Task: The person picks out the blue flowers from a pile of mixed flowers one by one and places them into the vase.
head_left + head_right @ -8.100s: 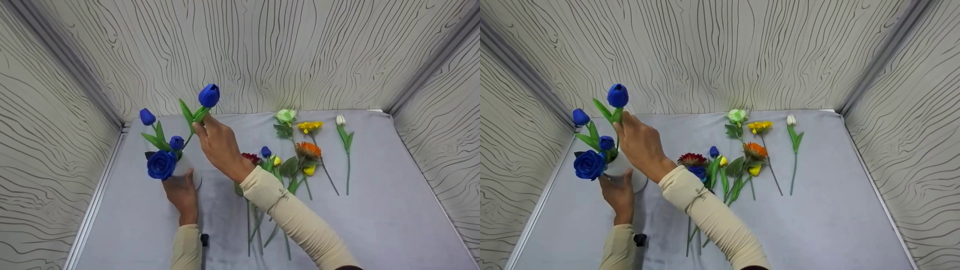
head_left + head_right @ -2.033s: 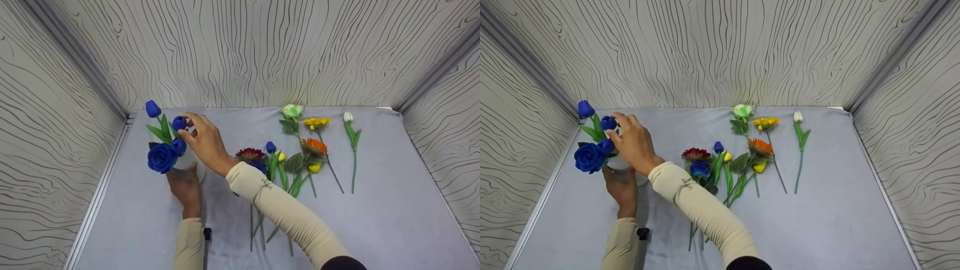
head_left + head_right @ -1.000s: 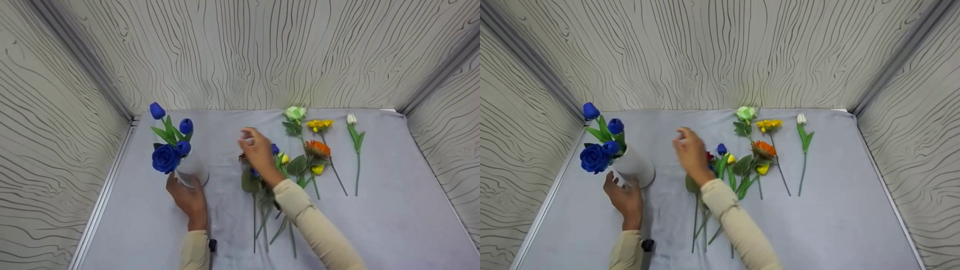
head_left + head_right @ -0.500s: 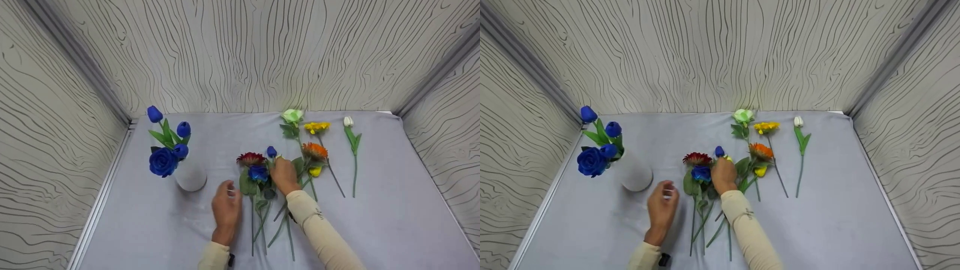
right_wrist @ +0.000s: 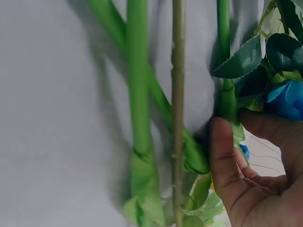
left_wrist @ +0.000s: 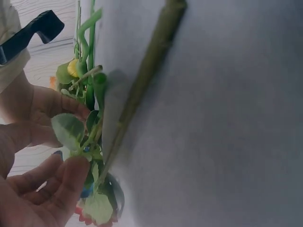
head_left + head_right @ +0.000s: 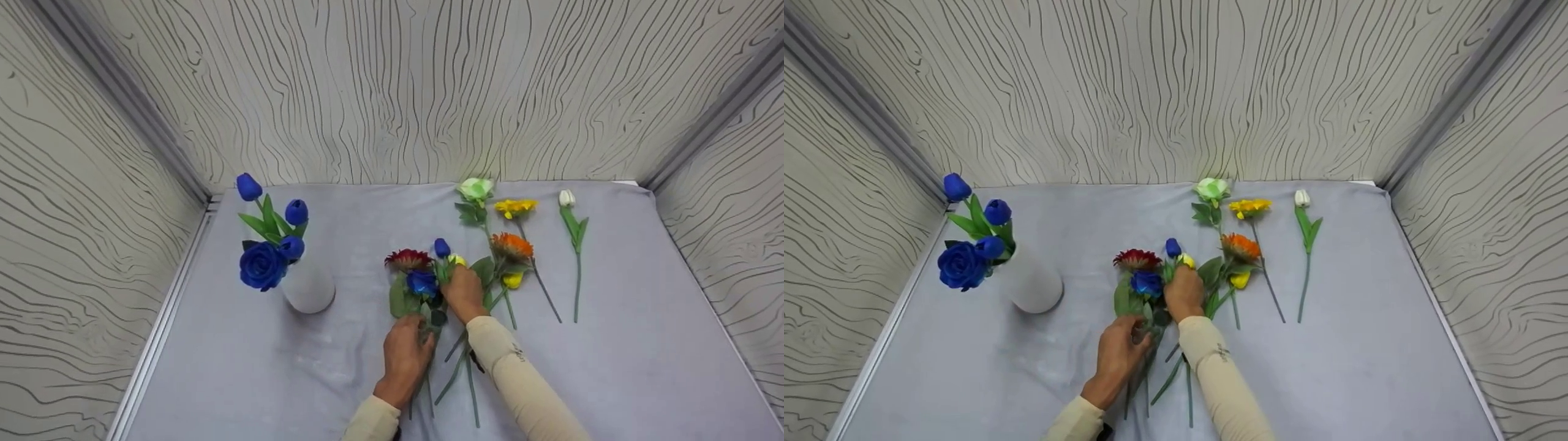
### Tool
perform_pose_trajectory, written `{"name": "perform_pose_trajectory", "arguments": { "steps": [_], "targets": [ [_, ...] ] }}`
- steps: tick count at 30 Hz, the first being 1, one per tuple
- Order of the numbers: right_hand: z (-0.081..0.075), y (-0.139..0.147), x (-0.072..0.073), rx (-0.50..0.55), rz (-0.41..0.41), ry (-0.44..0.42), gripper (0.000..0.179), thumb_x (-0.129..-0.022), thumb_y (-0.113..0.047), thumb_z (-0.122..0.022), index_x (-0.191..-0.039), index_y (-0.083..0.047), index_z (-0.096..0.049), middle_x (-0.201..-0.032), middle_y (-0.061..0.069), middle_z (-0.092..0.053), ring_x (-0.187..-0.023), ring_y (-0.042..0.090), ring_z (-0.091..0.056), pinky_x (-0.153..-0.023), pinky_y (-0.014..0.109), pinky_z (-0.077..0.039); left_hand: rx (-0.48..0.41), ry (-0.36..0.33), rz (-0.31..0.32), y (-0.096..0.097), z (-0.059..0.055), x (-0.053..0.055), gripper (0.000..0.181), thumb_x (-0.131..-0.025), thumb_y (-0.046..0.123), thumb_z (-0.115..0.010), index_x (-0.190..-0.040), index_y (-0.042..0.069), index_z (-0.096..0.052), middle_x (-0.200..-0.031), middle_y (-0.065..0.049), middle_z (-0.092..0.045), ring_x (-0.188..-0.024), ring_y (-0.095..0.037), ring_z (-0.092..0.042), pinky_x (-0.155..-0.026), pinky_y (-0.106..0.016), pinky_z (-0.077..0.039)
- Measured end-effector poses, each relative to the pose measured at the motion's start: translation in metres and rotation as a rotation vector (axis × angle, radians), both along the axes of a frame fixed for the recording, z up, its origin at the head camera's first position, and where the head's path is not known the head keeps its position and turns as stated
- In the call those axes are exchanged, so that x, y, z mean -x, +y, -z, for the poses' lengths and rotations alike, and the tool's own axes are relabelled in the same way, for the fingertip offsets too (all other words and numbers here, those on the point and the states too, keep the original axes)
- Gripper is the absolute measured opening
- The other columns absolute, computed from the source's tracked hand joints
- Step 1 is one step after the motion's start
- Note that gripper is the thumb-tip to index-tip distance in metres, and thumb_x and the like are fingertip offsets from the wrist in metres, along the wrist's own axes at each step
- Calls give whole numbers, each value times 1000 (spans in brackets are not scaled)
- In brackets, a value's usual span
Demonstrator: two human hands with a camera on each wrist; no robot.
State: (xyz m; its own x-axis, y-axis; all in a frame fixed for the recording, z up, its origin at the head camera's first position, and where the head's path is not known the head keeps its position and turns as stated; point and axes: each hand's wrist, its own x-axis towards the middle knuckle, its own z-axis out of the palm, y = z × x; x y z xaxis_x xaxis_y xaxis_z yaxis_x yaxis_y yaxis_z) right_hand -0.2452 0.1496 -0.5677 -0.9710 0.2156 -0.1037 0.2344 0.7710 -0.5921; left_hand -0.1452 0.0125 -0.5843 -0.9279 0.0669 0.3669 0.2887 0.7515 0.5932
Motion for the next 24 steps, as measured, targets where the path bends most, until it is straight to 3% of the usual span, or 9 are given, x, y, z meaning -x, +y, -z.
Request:
{"name": "perform_pose_trajectory", "arguments": {
  "steps": [3, 6, 15, 19, 24],
  "targets": [
    [2, 0, -2, 36, 13, 10, 8, -83, -3, -68, -83, 0, -60, -73, 13, -64, -63, 24, -61, -54, 37, -47, 6, -7, 6, -1, 0, 1, 22, -72, 12, -83, -89, 9, -69, -82, -1, -64, -73, -18, -62, -64, -32, -50],
    [3, -1, -4, 54, 27, 33, 13, -82, -2, -67, -93, 2, -62, -80, 16, -67, -68, 26, -63, -59, 40, -50, -3, -24, 21, -1, 0, 2, 21, -73, 12, -81, -90, 8, -69, -81, -1, -63, -73, -18, -61, -64, -32, -50],
    [4, -1, -6, 165, 65, 87, 25, -80, 0, -65, -105, 5, -65, -96, 21, -69, -80, 32, -66, -72, 46, -53, 23, -42, 24, 1, 2, 3, 23, -72, 15, -83, -90, 9, -69, -80, -1, -63, -69, -17, -61, -61, -32, -50],
    [1, 3, -2, 327, 94, 12, 30, -81, -3, -70, -109, 4, -63, -98, 20, -68, -78, 30, -66, -68, 42, -54, 40, -84, 10, 2, -1, 1, 26, -73, 23, -84, -92, 10, -71, -84, -1, -63, -73, -18, -62, -64, -33, -51],
    [-12, 12, 1, 558, 122, -88, 51, -82, -11, -75, -127, 2, -54, -111, 23, -64, -72, 25, -68, -68, 39, -55, 91, -87, 2, 2, -6, 0, 24, -74, 23, -84, -91, 10, -72, -84, -1, -63, -75, -18, -63, -66, -33, -51]
  ]
}}
